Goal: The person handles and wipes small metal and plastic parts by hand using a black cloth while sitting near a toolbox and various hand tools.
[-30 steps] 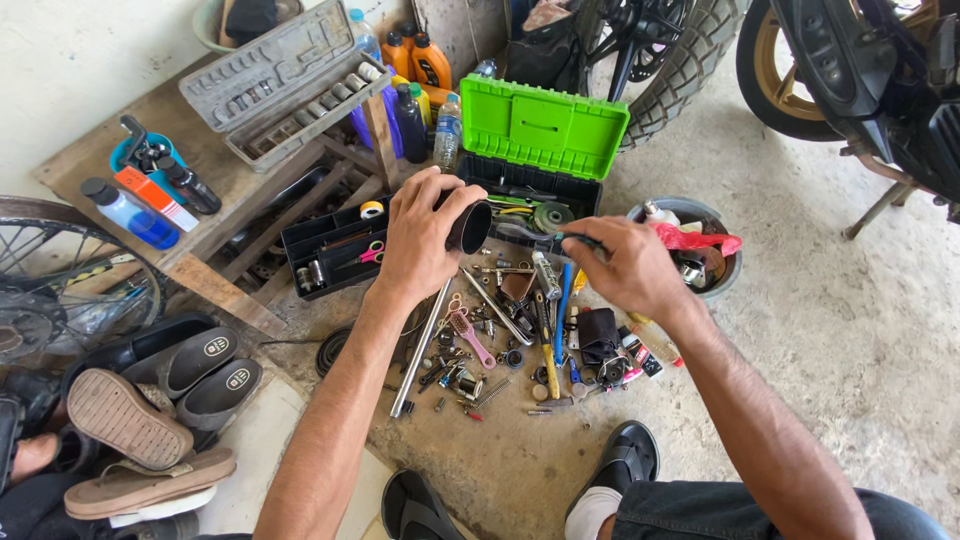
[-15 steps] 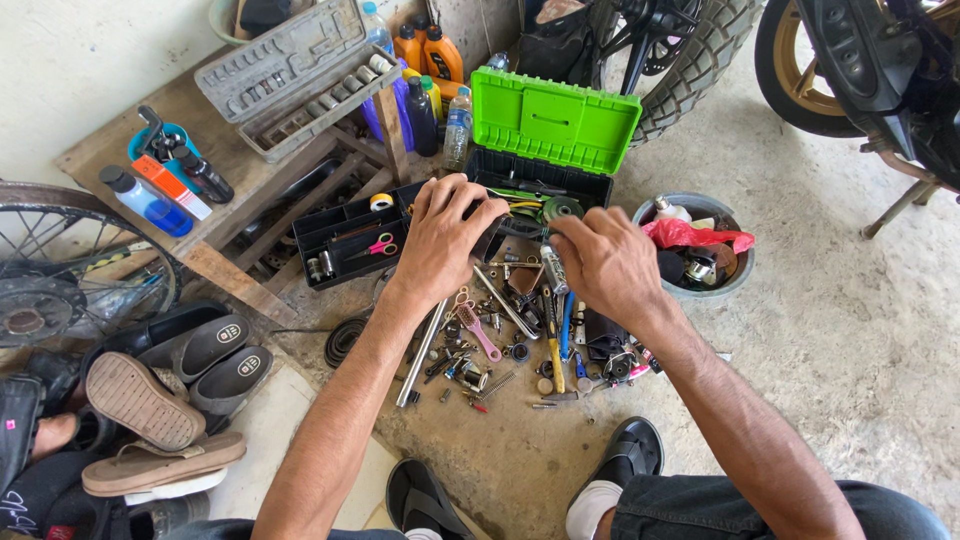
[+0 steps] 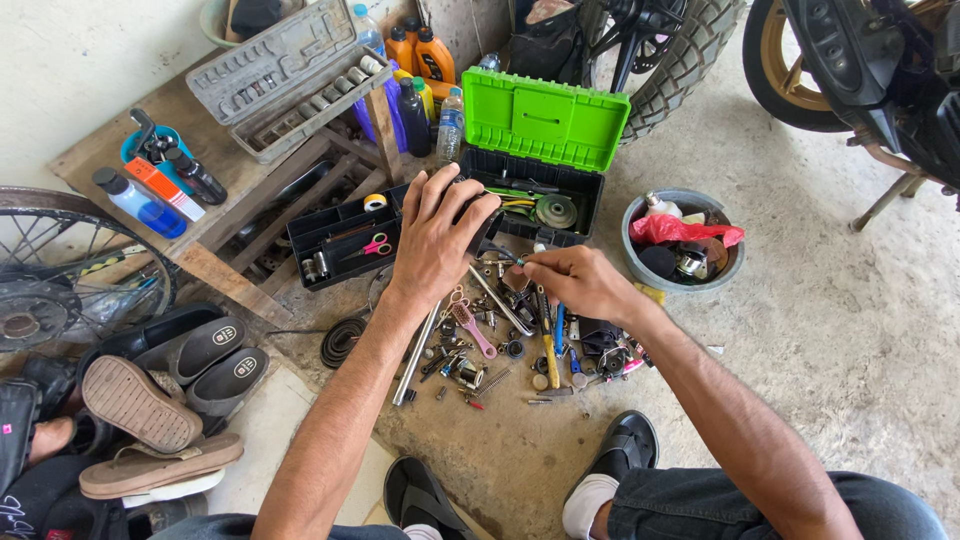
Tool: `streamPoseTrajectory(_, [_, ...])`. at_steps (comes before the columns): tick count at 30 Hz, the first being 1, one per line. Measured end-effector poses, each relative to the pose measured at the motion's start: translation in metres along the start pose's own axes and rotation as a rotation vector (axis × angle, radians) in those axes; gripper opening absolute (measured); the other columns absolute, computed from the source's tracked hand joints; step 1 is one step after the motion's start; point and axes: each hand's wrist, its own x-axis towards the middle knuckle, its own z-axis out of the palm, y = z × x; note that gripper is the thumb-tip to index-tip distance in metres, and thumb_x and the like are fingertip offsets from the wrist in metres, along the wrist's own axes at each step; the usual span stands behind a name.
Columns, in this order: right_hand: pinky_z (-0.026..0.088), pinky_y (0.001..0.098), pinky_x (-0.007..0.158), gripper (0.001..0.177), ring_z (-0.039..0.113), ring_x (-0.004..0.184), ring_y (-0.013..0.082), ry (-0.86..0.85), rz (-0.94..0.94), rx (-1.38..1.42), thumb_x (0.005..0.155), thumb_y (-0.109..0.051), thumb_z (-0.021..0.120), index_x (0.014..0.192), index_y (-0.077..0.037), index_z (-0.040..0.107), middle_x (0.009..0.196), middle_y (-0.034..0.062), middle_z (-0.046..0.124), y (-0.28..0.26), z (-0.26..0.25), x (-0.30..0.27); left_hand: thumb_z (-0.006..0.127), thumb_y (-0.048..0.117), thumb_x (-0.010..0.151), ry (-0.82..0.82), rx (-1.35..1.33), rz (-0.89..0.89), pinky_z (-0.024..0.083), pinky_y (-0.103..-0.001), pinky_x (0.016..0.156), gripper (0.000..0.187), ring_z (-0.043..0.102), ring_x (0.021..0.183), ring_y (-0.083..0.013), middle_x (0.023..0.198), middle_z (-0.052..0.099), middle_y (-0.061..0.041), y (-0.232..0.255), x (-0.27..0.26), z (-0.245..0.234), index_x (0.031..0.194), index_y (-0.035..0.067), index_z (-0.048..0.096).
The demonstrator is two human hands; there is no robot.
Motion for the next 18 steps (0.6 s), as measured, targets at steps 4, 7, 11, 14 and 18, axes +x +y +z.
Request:
streamPoseTrajectory(4, [0.046,0.0267,0.055,0.035,0.057,0.059,0.0059,-0.186,0.034,0.314,0.101,-0.032,0.06,0.12,-0.008,0.078,0.063,0.0012,0.061,-0.007,0.002,-0.001,0.088,-0.006,0.065,0.046,0.075,-0.008,0.027,-0.056,0.126,0.08,0.04,0.144,-0.0289,0.135,0.056,0.0,-0.002,-0.001,0.0,0.134,0.022,0.058])
streamPoseTrajectory(7, [0.047,0.0304,0.055,0.034,0.058,0.059,0.0105,-0.137,0.011,0.216,0.103,-0.031,0.06,0.119,-0.009,0.079,0.064,0.0055,0.062,-0.013,0.0,-0.006,0.087,-0.006,0.062,0.039,0.033,-0.017,0.028,-0.057,0.124,0.08,0.042,0.143,-0.0299,0.133,0.056,-0.002,-0.002,0.001,-0.004,0.132,0.02,0.058])
streamPoseTrajectory(11, [0.054,0.0363,0.061,0.021,0.07,0.069,0.0225,0.29,-0.339,-0.286,0.1,-0.024,0.064,0.106,-0.008,0.077,0.078,0.0082,0.072,-0.023,-0.004,-0.012,0.087,-0.006,0.06,0.008,-0.033,-0.003,0.029,-0.055,0.123,0.079,0.045,0.141,-0.031,0.133,0.057,-0.003,0.002,0.0,-0.009,0.131,0.017,0.057])
streamPoseTrajectory(14, [0.052,0.0411,0.062,0.017,0.066,0.071,0.0287,0.496,-0.346,-0.539,0.097,-0.022,0.069,0.103,-0.008,0.076,0.075,0.0098,0.067,-0.035,-0.007,-0.018,0.087,-0.003,0.058,-0.035,-0.078,-0.009,0.028,-0.053,0.121,0.082,0.047,0.137,-0.0323,0.13,0.059,-0.005,0.009,0.0,-0.007,0.131,0.014,0.056])
streamPoseTrajectory(18, [0.048,0.04,0.066,0.014,0.058,0.078,0.0242,0.686,-0.442,-0.746,0.095,-0.021,0.074,0.106,-0.011,0.078,0.079,0.0047,0.059,-0.048,-0.017,-0.023,0.083,-0.005,0.062,-0.104,-0.122,-0.039,0.035,-0.049,0.117,0.078,0.052,0.134,-0.0313,0.129,0.061,-0.006,0.012,-0.002,0.0,0.132,0.013,0.055])
